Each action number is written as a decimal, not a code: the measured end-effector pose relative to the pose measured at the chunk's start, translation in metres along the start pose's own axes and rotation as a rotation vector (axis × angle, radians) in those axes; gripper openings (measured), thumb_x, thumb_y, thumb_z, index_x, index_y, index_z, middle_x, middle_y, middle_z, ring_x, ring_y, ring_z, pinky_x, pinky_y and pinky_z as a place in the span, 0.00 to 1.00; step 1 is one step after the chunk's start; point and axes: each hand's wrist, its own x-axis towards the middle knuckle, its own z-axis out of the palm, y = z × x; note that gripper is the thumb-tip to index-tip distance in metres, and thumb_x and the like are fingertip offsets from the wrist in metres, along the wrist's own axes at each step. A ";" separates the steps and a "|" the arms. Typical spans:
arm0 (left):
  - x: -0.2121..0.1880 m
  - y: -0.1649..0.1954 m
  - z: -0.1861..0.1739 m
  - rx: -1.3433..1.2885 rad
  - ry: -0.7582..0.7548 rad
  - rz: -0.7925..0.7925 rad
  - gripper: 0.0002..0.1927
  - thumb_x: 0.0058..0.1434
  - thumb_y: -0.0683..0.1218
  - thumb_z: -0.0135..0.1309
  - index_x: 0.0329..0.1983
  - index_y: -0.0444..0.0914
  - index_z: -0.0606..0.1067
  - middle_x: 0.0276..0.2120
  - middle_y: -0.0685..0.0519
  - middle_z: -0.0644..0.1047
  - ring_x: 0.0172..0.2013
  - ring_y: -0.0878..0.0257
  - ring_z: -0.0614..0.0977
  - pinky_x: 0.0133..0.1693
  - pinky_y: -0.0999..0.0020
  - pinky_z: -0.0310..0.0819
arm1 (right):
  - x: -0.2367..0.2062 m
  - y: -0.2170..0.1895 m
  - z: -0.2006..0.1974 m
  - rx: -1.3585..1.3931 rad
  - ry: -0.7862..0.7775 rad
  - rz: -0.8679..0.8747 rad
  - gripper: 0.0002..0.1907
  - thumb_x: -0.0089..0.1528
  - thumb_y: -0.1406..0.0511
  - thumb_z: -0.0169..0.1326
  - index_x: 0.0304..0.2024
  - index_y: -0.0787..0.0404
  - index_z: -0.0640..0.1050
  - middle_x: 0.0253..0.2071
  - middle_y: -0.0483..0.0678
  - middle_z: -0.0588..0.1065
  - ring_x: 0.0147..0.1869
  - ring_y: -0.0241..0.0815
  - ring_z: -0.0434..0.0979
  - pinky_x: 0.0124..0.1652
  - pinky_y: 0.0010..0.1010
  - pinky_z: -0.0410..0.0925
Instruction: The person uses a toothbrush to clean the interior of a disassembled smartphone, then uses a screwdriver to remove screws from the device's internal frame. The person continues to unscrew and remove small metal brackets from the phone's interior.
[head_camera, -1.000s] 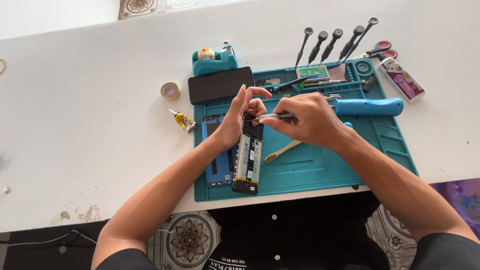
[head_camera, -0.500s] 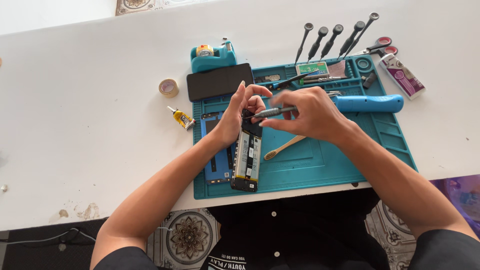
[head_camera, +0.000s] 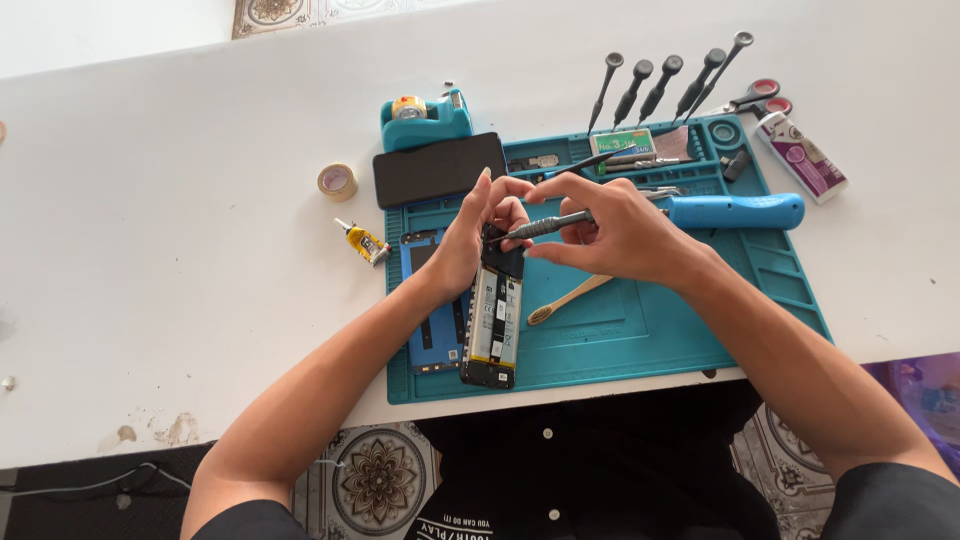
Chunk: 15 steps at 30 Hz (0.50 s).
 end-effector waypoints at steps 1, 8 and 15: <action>0.001 0.000 0.000 -0.002 -0.011 0.016 0.42 0.67 0.76 0.23 0.53 0.39 0.71 0.26 0.59 0.64 0.29 0.68 0.67 0.38 0.72 0.64 | 0.001 -0.001 -0.001 0.004 -0.005 -0.012 0.18 0.60 0.58 0.64 0.45 0.62 0.77 0.20 0.41 0.75 0.21 0.28 0.74 0.23 0.21 0.66; 0.001 -0.001 -0.001 0.007 -0.027 0.042 0.42 0.69 0.75 0.22 0.52 0.39 0.71 0.26 0.59 0.64 0.29 0.69 0.65 0.36 0.73 0.62 | 0.004 -0.004 -0.001 -0.192 -0.022 -0.034 0.13 0.57 0.58 0.70 0.39 0.56 0.82 0.18 0.43 0.75 0.18 0.31 0.71 0.21 0.25 0.62; 0.001 -0.002 0.000 -0.016 -0.034 0.041 0.42 0.70 0.76 0.23 0.52 0.38 0.71 0.26 0.60 0.63 0.29 0.69 0.65 0.37 0.73 0.61 | 0.003 -0.001 0.003 0.054 0.016 -0.103 0.15 0.63 0.58 0.64 0.48 0.57 0.82 0.30 0.40 0.81 0.28 0.25 0.79 0.28 0.18 0.70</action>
